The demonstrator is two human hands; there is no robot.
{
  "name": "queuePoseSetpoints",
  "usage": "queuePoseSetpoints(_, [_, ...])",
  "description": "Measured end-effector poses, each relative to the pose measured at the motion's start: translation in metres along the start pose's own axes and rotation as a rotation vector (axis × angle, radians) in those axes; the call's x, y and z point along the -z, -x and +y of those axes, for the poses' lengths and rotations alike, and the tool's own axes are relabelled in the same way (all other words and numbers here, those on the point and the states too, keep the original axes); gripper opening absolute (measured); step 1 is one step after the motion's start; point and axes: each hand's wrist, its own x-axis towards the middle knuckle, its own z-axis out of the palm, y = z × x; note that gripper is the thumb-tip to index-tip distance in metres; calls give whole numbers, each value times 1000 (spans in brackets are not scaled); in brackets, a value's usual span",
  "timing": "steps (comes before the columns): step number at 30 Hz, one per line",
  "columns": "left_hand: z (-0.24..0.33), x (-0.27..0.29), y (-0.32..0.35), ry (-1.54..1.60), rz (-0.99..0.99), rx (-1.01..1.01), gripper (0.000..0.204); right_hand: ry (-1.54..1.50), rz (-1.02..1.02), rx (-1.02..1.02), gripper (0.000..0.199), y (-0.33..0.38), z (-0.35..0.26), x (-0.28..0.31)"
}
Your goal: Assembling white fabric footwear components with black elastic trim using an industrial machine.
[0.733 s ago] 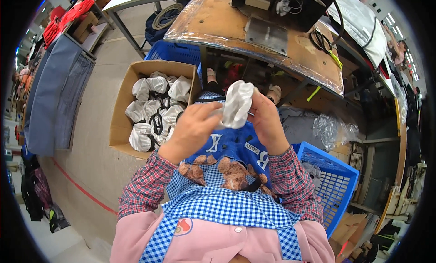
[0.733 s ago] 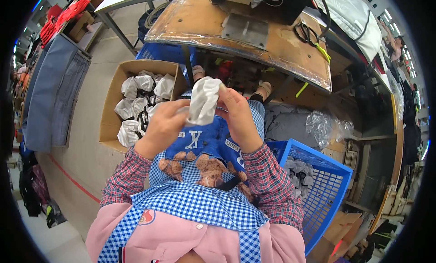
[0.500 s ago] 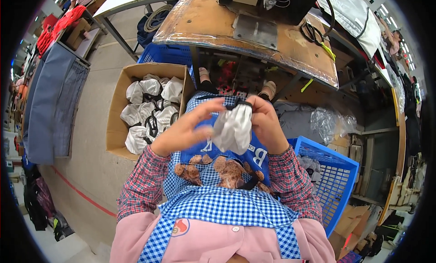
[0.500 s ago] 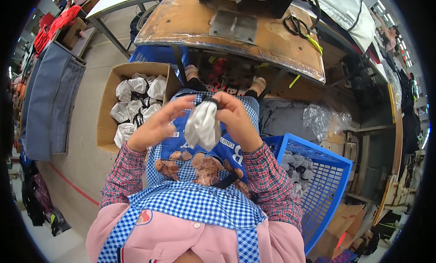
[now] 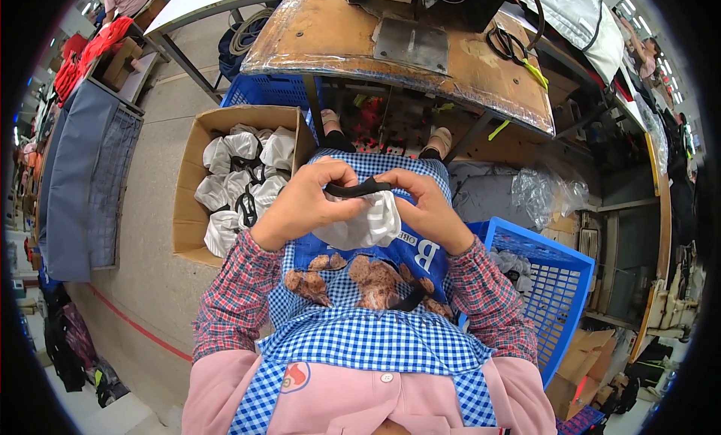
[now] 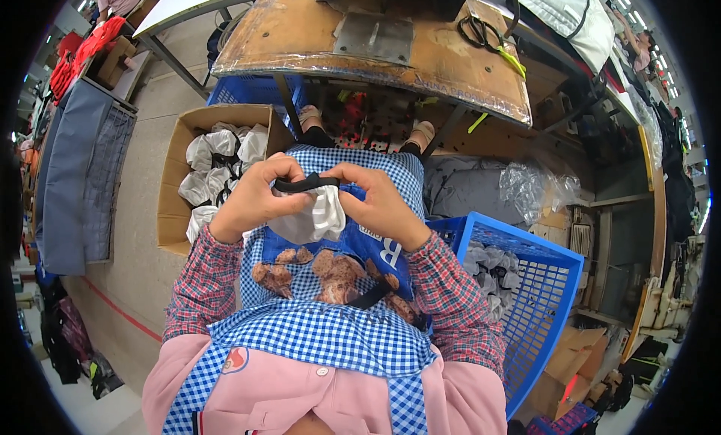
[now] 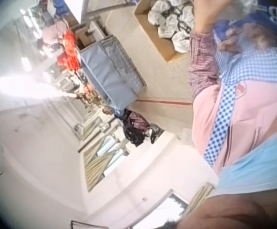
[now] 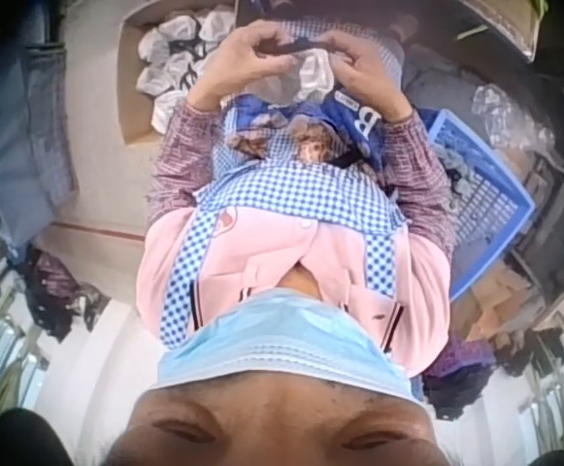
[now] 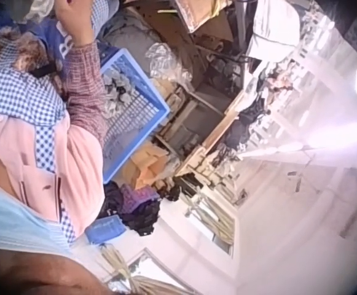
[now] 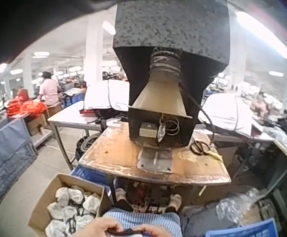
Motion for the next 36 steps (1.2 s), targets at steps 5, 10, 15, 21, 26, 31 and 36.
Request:
queuePoseSetpoints(5, [-3,13,-4,37,-273,105,21,-168,-70,-15,30,0,-14,16])
queuePoseSetpoints(10, [-5,12,-8,184,-403,178,23,-147,-227,-149,40,-1,-18,20])
queuePoseSetpoints(15, [6,1,1,-160,-153,-136,36,-341,-129,-222,32,4,-14,15])
queuePoseSetpoints(21, [23,-14,11,-454,51,-249,44,-434,-79,-238,28,6,-12,10])
queuePoseSetpoints(26, [18,-11,2,21,-178,89,25,-476,-106,-257,27,6,-15,9])
queuePoseSetpoints(31, [8,-2,-5,116,-359,185,22,123,-65,136,34,6,-23,10])
queuePoseSetpoints(36, [3,-3,-11,99,-540,186,31,256,-176,226,24,3,-25,13])
